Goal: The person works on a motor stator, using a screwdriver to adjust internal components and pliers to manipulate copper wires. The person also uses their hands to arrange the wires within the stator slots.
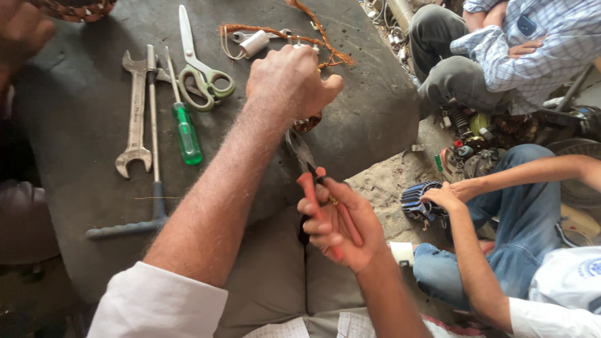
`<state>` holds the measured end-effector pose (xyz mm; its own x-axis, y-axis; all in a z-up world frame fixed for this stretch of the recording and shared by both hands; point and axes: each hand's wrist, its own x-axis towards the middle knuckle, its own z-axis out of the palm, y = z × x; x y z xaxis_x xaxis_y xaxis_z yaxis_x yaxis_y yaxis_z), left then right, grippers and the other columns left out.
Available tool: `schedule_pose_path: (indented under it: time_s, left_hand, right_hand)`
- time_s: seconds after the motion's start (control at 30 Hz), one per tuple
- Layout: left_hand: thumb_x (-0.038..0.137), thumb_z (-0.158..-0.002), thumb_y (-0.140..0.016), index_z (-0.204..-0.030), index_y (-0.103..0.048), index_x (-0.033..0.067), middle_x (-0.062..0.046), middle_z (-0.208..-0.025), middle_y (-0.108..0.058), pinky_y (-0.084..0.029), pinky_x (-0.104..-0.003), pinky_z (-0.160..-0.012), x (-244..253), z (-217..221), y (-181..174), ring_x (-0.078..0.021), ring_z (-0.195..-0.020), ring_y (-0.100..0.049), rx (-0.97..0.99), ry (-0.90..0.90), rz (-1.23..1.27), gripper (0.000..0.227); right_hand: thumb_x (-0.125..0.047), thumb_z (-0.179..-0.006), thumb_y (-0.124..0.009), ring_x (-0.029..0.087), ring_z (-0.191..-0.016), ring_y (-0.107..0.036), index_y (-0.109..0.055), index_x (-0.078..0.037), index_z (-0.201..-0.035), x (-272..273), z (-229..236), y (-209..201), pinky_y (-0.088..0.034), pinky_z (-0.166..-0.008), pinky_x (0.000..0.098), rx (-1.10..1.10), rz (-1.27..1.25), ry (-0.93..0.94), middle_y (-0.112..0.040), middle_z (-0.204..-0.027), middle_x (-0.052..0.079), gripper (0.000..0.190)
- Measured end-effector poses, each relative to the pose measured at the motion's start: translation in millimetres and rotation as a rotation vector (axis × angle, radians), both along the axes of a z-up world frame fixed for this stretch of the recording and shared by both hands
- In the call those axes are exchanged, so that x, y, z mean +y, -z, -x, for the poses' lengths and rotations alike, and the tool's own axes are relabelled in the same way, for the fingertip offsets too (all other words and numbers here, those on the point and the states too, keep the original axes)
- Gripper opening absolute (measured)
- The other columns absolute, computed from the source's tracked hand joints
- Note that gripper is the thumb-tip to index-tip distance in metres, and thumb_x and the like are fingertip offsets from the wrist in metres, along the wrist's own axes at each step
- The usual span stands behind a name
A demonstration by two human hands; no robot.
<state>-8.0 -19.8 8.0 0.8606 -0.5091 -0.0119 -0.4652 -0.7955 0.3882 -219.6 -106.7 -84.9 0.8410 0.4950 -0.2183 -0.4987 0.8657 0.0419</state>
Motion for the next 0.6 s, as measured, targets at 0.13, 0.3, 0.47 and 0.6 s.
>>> schedule_pose_path:
  time_s: [0.13,0.3,0.47,0.6]
  left_hand:
    - [0.055,-0.085,-0.065,-0.11,-0.071,0.0046,-0.019,-0.114,-0.07,-0.055,-0.049,-0.091,1.9,0.3,1.9,-0.0354,-0.105,-0.069,-0.027,-0.008,0.03,0.057]
    - [0.058,-0.085,-0.067,-0.11,-0.071,0.0038,-0.019,-0.113,-0.07,-0.054,-0.049,-0.092,-0.1,-2.4,2.3,-0.0356,-0.106,-0.069,-0.022,-0.008,0.019,0.06]
    - [0.057,-0.085,-0.066,-0.112,-0.071,0.0028,-0.019,-0.114,-0.07,-0.054,-0.05,-0.092,-2.8,-2.6,1.5,-0.0361,-0.107,-0.069,0.001,-0.006,-0.011,0.061]
    - [0.058,-0.084,-0.067,-0.111,-0.072,0.0031,-0.019,-0.115,-0.069,-0.054,-0.049,-0.092,-3.1,-4.0,2.5,-0.0372,-0.107,-0.068,-0.028,-0.003,-0.002,0.062]
  right_hand:
    - [-0.03,-0.11,-0.05,0.025,-0.073,-0.065,-0.064,-0.003,-0.098,8.6,12.5,4.3,-0.049,-0.053,0.0319,-0.001,0.633,0.039,-0.062,-0.101,0.017,0.032]
    - [-0.031,-0.107,-0.044,0.027,-0.072,-0.066,-0.065,-0.006,-0.107,-3.0,31.2,11.4,-0.051,-0.049,0.0306,0.011,0.16,-0.006,-0.062,-0.099,0.017,0.033]
    - [-0.032,-0.109,-0.044,0.027,-0.076,-0.065,-0.062,-0.005,-0.102,-12.7,54.4,26.0,-0.051,-0.051,0.0313,-0.031,0.195,0.025,-0.061,-0.103,0.017,0.033]
    - [-0.032,-0.11,-0.045,0.026,-0.08,-0.065,-0.061,-0.003,-0.105,-24.0,66.3,28.7,-0.052,-0.055,0.0315,-0.115,0.165,0.066,-0.061,-0.107,0.016,0.034]
